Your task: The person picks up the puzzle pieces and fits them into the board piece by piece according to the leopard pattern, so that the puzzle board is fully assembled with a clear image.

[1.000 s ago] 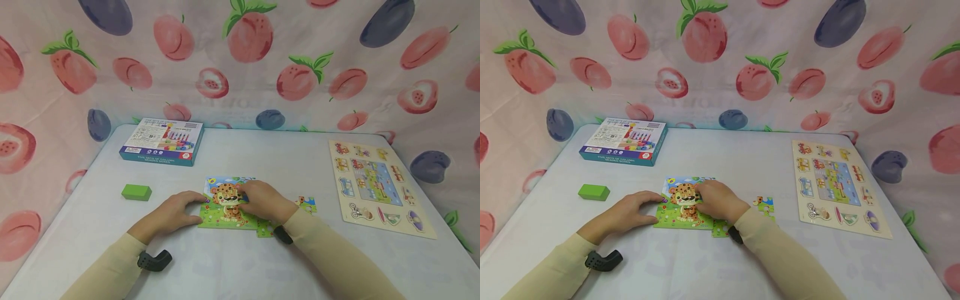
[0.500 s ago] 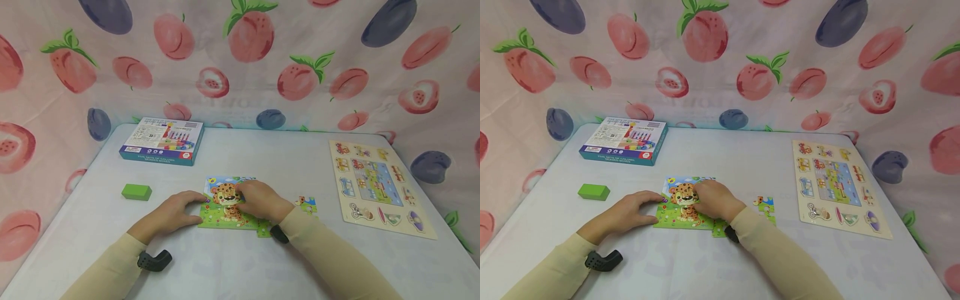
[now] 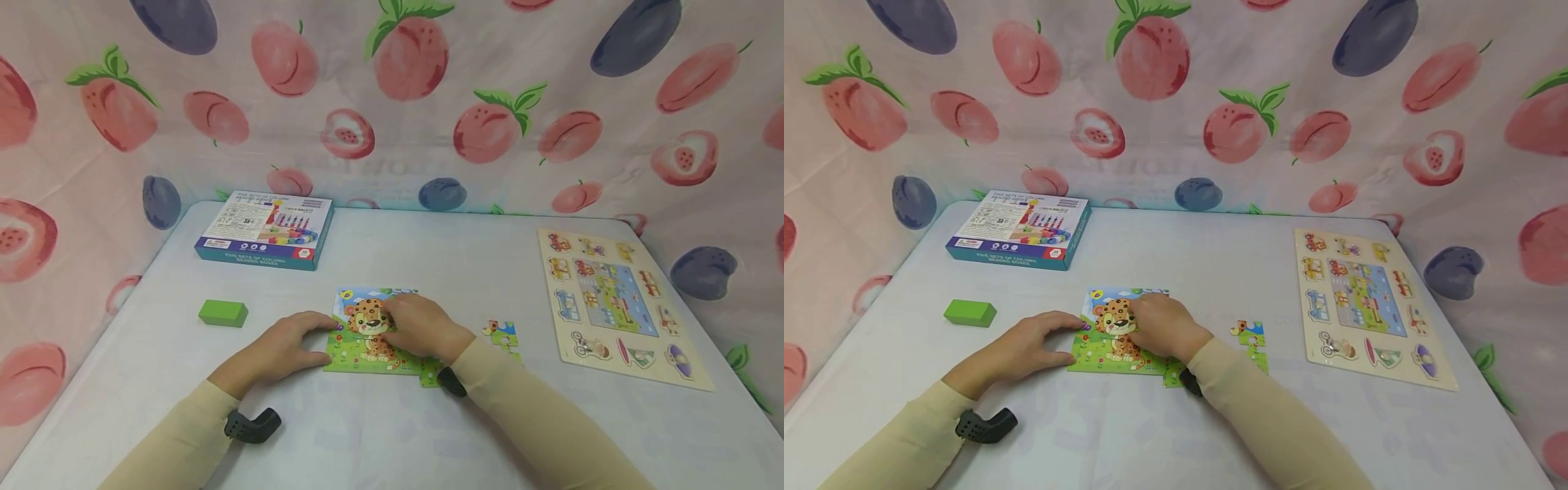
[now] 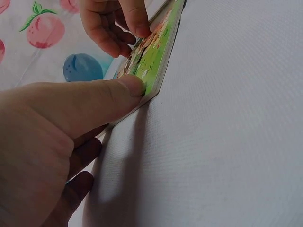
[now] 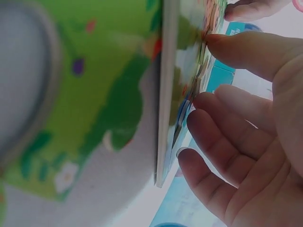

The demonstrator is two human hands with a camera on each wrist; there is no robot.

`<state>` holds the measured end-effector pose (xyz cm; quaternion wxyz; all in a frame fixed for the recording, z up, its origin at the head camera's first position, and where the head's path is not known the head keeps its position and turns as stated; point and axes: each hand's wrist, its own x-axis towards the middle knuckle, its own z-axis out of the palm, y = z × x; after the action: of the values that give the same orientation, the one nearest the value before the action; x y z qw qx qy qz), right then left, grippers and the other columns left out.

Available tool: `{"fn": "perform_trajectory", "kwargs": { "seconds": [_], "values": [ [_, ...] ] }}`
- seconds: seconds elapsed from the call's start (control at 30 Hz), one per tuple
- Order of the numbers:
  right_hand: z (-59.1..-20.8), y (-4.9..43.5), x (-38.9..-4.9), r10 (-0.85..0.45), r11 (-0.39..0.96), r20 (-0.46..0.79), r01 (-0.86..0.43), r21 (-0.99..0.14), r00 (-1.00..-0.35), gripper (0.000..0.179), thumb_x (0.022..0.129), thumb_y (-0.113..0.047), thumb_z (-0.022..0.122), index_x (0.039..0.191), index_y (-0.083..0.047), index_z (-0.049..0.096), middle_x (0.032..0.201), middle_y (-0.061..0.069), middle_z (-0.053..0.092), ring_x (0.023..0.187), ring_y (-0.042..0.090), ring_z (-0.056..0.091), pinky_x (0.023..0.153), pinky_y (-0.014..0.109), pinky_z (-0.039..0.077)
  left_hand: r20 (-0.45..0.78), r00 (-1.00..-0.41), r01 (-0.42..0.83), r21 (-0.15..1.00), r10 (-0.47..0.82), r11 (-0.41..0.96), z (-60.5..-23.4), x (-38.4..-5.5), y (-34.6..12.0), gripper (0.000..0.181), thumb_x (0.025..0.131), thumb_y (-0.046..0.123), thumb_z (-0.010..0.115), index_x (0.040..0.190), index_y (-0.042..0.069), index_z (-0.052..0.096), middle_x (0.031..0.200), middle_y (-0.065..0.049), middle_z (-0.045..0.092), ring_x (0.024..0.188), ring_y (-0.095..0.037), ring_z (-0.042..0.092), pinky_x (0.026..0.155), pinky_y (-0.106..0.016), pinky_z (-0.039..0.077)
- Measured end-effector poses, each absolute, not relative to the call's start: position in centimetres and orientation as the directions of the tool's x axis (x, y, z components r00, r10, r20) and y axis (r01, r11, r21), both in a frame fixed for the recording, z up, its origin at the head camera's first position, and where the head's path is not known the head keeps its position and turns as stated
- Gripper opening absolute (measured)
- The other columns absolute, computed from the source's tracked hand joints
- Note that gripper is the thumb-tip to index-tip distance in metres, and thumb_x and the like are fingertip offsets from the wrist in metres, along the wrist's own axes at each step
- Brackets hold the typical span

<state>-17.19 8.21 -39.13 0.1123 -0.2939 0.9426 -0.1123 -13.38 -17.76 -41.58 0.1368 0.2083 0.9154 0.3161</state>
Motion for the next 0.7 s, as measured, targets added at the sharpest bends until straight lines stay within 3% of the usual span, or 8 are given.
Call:
{"fn": "perform_trajectory", "kwargs": {
  "seconds": [0.1, 0.33, 0.7],
  "values": [
    [-39.15, 8.14, -17.15, -0.576, 0.804, -0.142, -0.526, -0.278, -0.805, 0.025, 0.091, -0.029, 0.073, 0.105, -0.010, 0.065, 0.097, -0.001, 0.062, 0.088, 0.017, 0.056, 0.081, 0.035, 0.052, -0.118, -0.876, 0.296, 0.635, 0.468, 0.713, -41.60, -13.41, -17.77, 0.052, 0.086, 0.021, 0.080, 0.134, 0.012, 0.062, 0.140, -0.009, 0.057, 0.136, -0.034, 0.045, 0.112, -0.054, 0.036],
    [-39.20, 8.03, -17.01, -0.577, 0.796, -0.137, -0.517, -0.314, -0.805, 0.036, 0.093, -0.024, 0.072, 0.122, -0.005, 0.065, 0.121, 0.007, 0.065, 0.115, 0.024, 0.059, 0.100, 0.039, 0.049, -0.105, -0.872, 0.312, 0.634, 0.479, 0.708, -41.77, -13.49, -17.80, 0.052, 0.086, 0.021, 0.080, 0.134, 0.012, 0.062, 0.140, -0.008, 0.057, 0.136, -0.034, 0.045, 0.112, -0.053, 0.036],
    [-39.31, 7.96, -17.05, -0.592, 0.785, -0.127, -0.534, -0.313, -0.796, 0.033, 0.094, -0.022, 0.070, 0.123, -0.006, 0.067, 0.121, 0.006, 0.066, 0.120, 0.025, 0.058, 0.105, 0.040, 0.046, -0.112, -0.874, 0.303, 0.635, 0.473, 0.711, -41.64, -13.40, -17.75, 0.052, 0.086, 0.020, 0.080, 0.134, 0.012, 0.062, 0.139, -0.009, 0.057, 0.136, -0.033, 0.045, 0.112, -0.053, 0.036]
  ]
}}
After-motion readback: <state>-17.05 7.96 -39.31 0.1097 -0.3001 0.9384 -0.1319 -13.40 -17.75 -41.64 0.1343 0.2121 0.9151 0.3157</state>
